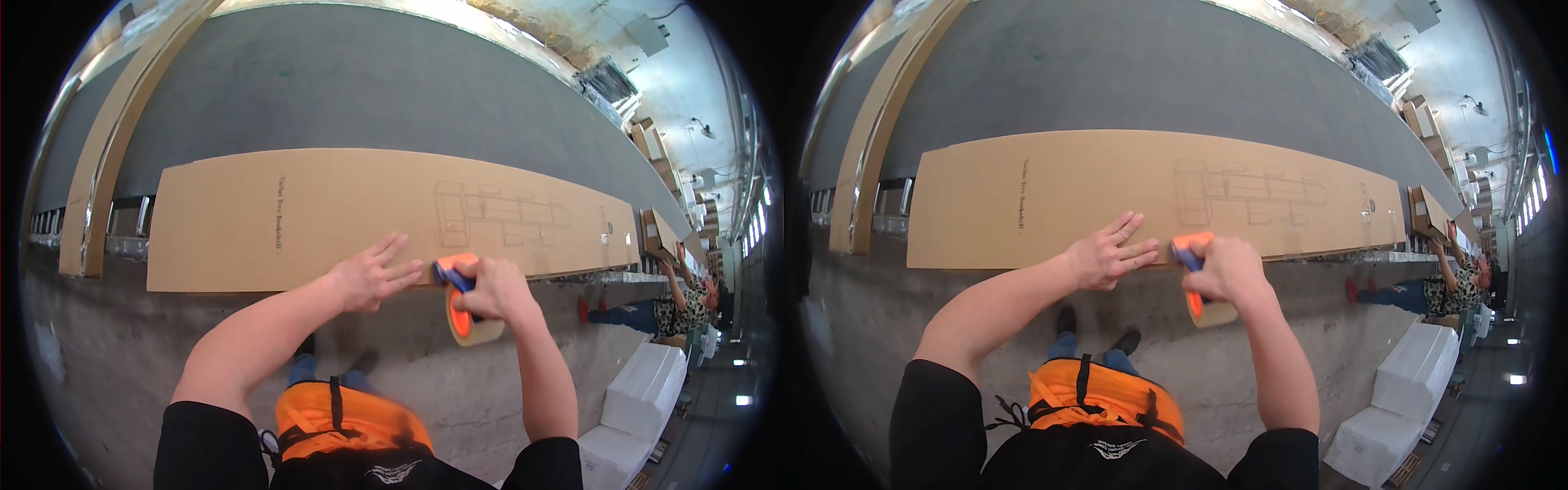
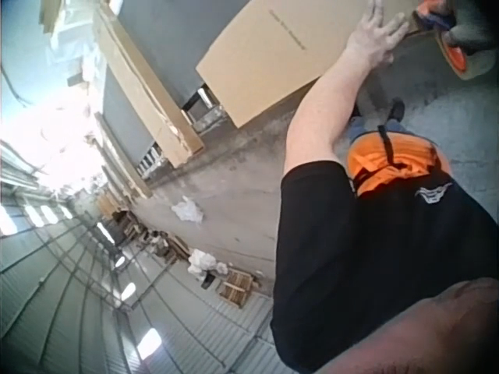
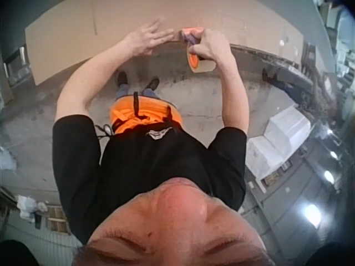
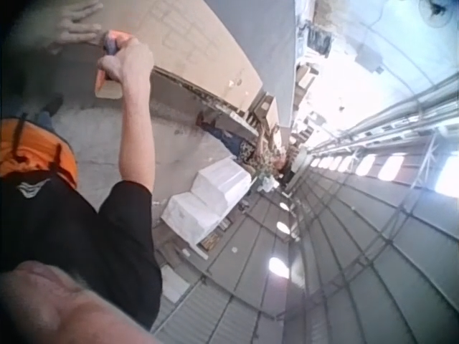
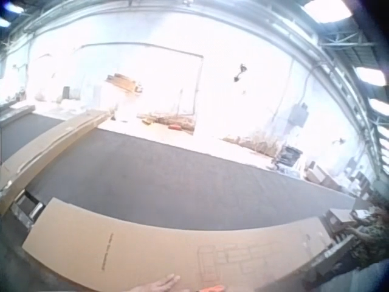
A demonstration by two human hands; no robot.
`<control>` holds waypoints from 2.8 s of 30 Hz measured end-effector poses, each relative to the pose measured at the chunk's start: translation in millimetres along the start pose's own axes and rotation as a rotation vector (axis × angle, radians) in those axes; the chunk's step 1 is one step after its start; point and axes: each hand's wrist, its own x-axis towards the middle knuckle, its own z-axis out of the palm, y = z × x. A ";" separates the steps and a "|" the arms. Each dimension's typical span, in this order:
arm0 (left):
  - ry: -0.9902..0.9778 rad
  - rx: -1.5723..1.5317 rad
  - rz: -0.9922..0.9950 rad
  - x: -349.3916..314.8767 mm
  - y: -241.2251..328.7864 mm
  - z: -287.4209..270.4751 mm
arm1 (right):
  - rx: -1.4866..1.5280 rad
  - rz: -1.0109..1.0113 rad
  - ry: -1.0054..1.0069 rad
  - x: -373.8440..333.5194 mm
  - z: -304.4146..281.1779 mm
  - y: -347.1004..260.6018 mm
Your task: The person applies adhesive tape to a large cardboard box on a conveyor belt, then places white foam panels inside the box before closing and taping it shut.
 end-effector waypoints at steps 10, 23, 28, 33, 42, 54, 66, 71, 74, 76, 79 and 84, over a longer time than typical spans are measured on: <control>0.092 0.000 0.036 -4.8 -2.2 1.3 | -0.020 0.110 0.147 -21.3 108.0 2.7; 0.133 -0.003 -0.060 -28.9 -8.2 -13.6 | 0.167 0.196 0.070 -32.3 194.8 -40.7; -0.123 -0.067 -0.324 -120.5 -29.2 -50.8 | 0.296 0.529 0.049 -97.5 269.5 0.9; -0.207 0.030 -0.324 -160.2 -40.8 -69.7 | 0.459 0.634 0.042 -129.0 263.8 -11.9; -0.168 0.059 -0.313 -169.9 -42.4 -61.3 | 0.532 -0.151 0.778 -59.5 127.8 -108.3; -0.055 0.013 -0.216 -180.6 -52.8 -53.9 | 0.074 -0.046 0.065 26.0 -3.5 -216.6; 0.018 -0.009 -0.210 -198.1 -57.9 -51.8 | 0.137 0.137 0.361 -24.5 149.2 -220.3; 0.022 -0.004 -0.220 -212.8 -58.8 -52.3 | -0.021 0.093 0.086 13.8 153.3 -257.2; 0.035 -0.041 -0.272 -229.5 -66.1 -54.3 | 0.032 0.118 0.200 -0.1 191.0 -267.3; 0.042 -0.094 -0.290 -256.3 -69.4 -60.3 | 0.118 0.247 0.057 -16.5 209.0 -260.4; -0.059 0.018 -0.419 -314.7 -80.9 -80.0 | 0.046 0.294 -0.049 -46.7 234.3 -249.5; 0.084 -0.057 -0.465 -357.6 -85.9 -74.8 | 0.109 0.127 0.200 -74.6 168.2 -296.5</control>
